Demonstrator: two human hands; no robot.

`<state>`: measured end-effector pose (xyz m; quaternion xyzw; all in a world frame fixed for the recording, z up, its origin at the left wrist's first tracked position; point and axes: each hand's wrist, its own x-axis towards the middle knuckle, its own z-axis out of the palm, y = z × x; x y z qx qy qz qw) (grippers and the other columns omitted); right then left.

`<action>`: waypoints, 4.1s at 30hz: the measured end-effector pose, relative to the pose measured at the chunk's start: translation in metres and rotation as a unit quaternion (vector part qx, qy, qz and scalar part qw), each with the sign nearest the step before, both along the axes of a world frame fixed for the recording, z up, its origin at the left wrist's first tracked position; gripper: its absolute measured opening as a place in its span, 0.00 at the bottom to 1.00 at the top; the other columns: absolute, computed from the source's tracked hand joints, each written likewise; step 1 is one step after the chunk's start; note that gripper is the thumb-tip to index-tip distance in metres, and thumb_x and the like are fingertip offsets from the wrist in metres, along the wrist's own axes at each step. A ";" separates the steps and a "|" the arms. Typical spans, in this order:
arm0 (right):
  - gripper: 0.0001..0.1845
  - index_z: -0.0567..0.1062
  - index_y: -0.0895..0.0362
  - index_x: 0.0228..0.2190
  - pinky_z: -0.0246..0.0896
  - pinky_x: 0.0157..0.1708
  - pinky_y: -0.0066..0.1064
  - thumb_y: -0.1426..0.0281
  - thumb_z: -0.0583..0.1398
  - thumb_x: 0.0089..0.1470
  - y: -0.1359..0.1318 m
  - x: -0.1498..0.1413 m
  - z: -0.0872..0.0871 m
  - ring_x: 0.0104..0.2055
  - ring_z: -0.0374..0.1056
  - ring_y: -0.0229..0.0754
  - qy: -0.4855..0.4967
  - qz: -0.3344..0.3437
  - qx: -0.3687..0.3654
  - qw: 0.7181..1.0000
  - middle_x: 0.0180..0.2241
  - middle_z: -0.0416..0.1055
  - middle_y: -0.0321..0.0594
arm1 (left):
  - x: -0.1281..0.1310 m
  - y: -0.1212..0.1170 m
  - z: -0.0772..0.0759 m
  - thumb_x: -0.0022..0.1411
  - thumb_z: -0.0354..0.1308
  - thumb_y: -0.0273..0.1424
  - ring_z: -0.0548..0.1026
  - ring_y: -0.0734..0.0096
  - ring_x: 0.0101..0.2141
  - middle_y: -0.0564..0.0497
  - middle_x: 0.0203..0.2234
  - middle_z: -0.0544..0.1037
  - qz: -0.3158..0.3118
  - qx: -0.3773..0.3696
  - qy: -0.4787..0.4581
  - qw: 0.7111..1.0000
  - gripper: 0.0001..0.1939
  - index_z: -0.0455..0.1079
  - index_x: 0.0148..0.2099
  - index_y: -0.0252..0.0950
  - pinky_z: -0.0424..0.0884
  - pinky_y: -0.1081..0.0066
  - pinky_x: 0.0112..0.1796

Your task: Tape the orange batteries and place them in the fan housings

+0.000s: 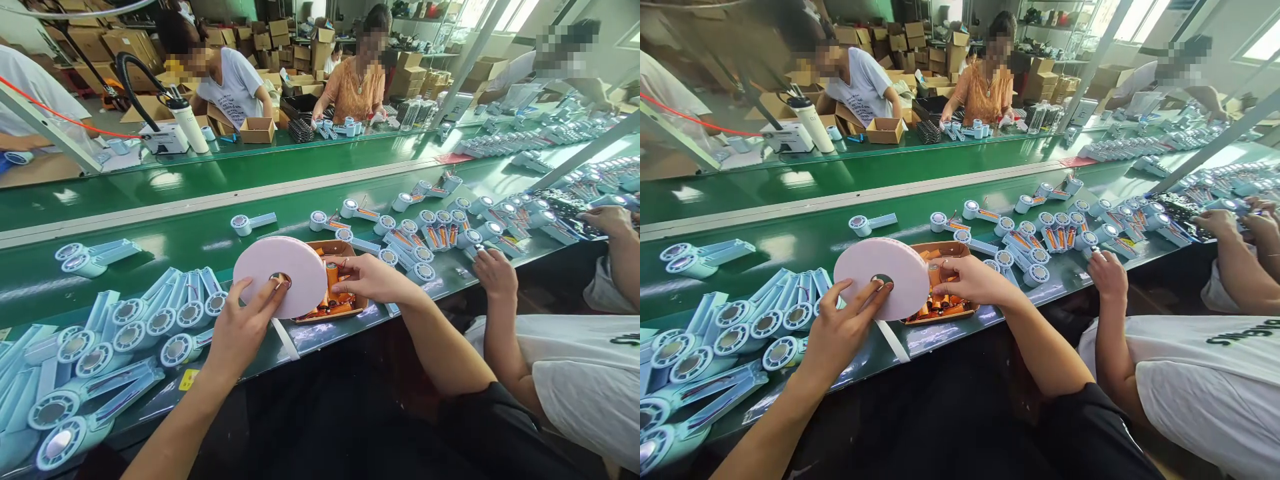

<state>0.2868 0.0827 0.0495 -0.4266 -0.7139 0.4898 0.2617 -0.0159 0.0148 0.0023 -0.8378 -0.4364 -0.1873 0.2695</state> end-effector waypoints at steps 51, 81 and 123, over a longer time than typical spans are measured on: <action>0.16 0.72 0.53 0.50 0.68 0.41 0.34 0.66 0.61 0.61 0.194 -0.055 -0.067 0.34 0.77 0.44 -0.188 -0.070 0.146 0.969 0.34 0.84 0.36 | 0.033 0.303 -0.056 0.67 0.65 0.36 0.77 0.58 0.52 0.45 0.49 0.83 0.006 -0.453 -0.049 0.890 0.09 0.80 0.43 0.36 0.69 0.50 0.60; 0.23 0.82 0.47 0.56 0.72 0.47 0.39 0.64 0.67 0.59 0.219 -0.065 -0.062 0.47 0.81 0.56 -0.445 0.068 0.182 0.874 0.44 0.85 0.46 | 0.074 0.301 -0.026 0.75 0.59 0.43 0.79 0.61 0.49 0.44 0.51 0.80 0.110 -0.475 -0.147 0.861 0.17 0.75 0.55 0.36 0.77 0.54 0.53; 0.16 0.85 0.54 0.48 0.67 0.59 0.48 0.68 0.70 0.58 0.059 -0.017 -0.094 0.54 0.76 0.56 -0.278 -0.068 0.185 0.940 0.48 0.83 0.49 | -0.005 0.015 -0.045 0.58 0.70 0.30 0.62 0.39 0.66 0.42 0.62 0.74 -0.005 -0.135 -0.248 0.959 0.42 0.59 0.72 0.43 0.69 0.41 0.62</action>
